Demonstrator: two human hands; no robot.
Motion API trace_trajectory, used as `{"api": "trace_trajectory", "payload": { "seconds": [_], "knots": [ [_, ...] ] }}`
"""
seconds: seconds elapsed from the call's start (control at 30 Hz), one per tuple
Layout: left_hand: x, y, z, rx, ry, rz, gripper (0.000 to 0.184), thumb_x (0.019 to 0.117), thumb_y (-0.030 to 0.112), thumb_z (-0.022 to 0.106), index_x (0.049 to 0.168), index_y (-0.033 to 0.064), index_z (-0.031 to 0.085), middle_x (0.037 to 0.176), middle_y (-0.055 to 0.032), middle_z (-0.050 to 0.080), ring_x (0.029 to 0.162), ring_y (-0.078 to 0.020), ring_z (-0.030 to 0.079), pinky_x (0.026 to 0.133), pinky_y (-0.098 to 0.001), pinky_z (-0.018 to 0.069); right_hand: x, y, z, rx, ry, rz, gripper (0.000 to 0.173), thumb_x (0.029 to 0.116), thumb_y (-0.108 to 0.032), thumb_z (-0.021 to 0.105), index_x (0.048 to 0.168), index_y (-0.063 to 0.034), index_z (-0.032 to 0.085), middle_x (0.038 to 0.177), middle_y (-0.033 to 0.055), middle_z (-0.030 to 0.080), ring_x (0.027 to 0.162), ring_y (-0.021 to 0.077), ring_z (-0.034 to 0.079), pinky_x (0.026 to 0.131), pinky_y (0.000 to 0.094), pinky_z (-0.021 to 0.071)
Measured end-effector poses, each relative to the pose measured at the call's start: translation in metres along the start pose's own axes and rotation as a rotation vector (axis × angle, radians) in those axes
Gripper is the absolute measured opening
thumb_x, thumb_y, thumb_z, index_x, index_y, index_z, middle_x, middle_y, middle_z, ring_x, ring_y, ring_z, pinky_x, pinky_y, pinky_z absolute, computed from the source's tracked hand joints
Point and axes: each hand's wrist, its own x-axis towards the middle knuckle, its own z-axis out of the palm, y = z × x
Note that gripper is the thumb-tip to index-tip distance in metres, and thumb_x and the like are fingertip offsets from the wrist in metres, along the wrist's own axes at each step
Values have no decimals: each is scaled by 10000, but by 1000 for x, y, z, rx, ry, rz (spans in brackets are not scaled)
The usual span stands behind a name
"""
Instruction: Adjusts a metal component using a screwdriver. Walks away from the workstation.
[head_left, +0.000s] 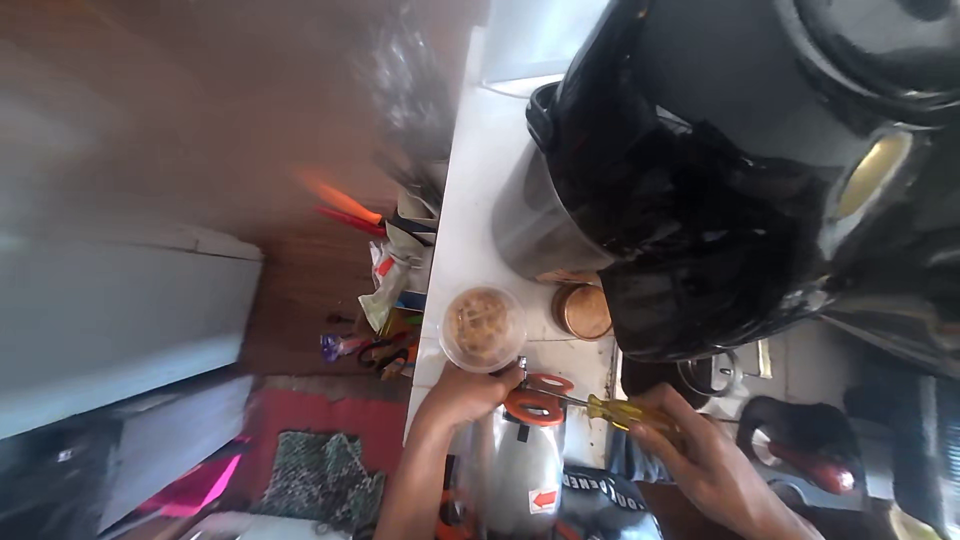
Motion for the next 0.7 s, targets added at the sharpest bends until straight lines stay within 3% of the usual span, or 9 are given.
{"api": "trace_trajectory", "payload": {
  "seconds": [0.23, 0.4, 0.43, 0.47, 0.53, 0.6, 0.7],
  "knots": [
    [0, -2, 2, -56, 12, 16, 183, 899, 327, 742, 970, 160, 721, 902, 34, 708, 886, -65, 671, 867, -329, 550, 5, -7, 2, 107, -49, 256, 432, 1005, -575, 527, 994, -163, 658, 643, -58, 546, 519, 63, 517, 486, 284, 464],
    [0, -3, 2, -33, 9, 24, 182, 915, 339, 718, 949, 160, 714, 860, 38, 683, 814, -64, 644, 781, -320, 535, 15, -21, -1, 99, -85, 446, 514, 1010, -620, 452, 864, -189, 690, 620, -65, 539, 513, 68, 499, 486, 289, 435],
    [0, -3, 2, -36, 10, 17, 182, 917, 342, 720, 949, 163, 713, 863, 38, 684, 816, -64, 646, 783, -319, 537, 15, -22, 0, 63, -72, 422, 531, 1002, -646, 451, 913, -182, 695, 652, -57, 564, 553, 76, 532, 521, 307, 461],
    [0, -2, 2, -36, 13, 10, 186, 916, 344, 721, 954, 162, 714, 865, 38, 685, 818, -65, 646, 784, -320, 537, 13, -22, -1, 46, -73, 373, 543, 993, -659, 468, 1044, -162, 682, 709, -42, 600, 612, 86, 578, 572, 329, 506],
    [-1, -2, 3, -29, 24, 8, 192, 914, 347, 725, 956, 160, 714, 873, 36, 690, 830, -66, 649, 802, -330, 538, 9, -19, -5, 58, -109, 258, 632, 970, -645, 542, 1296, -103, 548, 833, -8, 651, 714, 108, 650, 652, 356, 580],
    [0, -3, 3, -19, 32, 15, 185, 914, 348, 721, 942, 165, 717, 882, 38, 699, 864, -68, 663, 846, -347, 545, 3, -10, -10, 55, -144, 118, 566, 988, -546, 596, 1293, -89, 458, 888, 13, 649, 744, 106, 659, 660, 342, 589],
    [1, -4, 4, -3, 45, 10, 180, 908, 356, 714, 931, 178, 720, 879, 43, 699, 877, -75, 666, 857, -366, 541, 2, 0, -11, 37, -132, -26, 452, 1014, -501, 588, 1245, -121, 504, 898, 13, 669, 717, 77, 652, 628, 292, 583]
  ]
}}
